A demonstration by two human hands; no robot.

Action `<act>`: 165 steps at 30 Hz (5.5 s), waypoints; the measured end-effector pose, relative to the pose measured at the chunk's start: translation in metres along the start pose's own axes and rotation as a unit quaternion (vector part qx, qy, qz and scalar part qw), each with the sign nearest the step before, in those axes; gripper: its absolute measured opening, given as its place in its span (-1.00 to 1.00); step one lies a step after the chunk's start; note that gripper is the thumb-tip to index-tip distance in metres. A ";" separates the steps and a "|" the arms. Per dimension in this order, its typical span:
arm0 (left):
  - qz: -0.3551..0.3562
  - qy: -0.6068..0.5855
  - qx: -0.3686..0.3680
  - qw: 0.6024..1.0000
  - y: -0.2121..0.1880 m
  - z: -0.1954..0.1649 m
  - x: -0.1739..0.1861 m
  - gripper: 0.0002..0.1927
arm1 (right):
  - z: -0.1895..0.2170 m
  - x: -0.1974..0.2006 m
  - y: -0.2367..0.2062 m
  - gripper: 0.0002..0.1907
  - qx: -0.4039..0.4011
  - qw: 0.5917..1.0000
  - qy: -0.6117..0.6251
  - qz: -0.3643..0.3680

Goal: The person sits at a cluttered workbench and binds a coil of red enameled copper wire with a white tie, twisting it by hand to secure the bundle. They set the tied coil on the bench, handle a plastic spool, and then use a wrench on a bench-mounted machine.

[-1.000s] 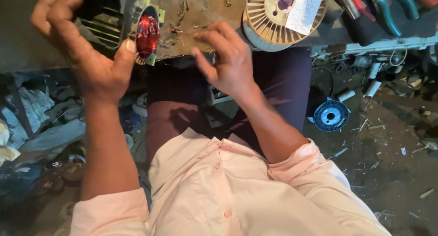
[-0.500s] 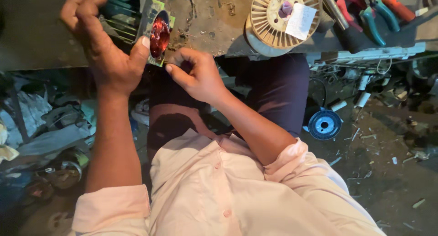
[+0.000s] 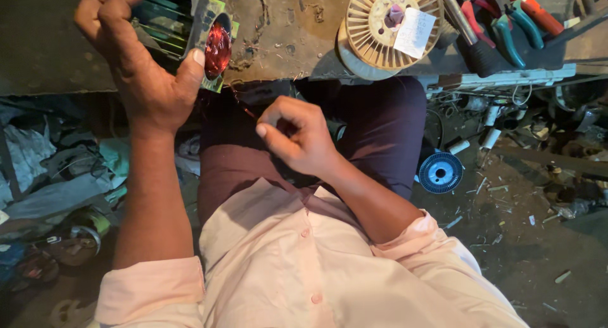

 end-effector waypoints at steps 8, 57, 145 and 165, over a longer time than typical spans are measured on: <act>0.003 0.002 -0.003 1.000 0.005 -0.003 0.002 -0.28 | 0.008 -0.016 -0.009 -0.90 0.062 0.993 -0.075 0.069; -0.014 -0.202 0.242 0.949 -0.116 0.022 -0.042 -0.83 | -0.042 0.013 0.008 -0.86 0.080 0.961 -0.262 -0.037; 0.120 0.157 -0.021 0.980 0.046 -0.028 -0.010 -0.21 | -0.130 0.059 0.039 -0.86 -0.181 0.937 0.156 0.254; 0.181 0.125 0.016 0.975 0.059 -0.011 0.015 -0.48 | -0.127 -0.022 0.061 -0.76 -0.260 0.887 0.355 0.136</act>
Point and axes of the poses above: each hand's wrist, its own y-axis towards the middle knuckle, its own x-axis out of the back of the hand, z = x × y, the point moved 3 cm from there along y, towards the middle knuckle, and after that the axes turned 1 degree about -z, right-handed, at the moved point
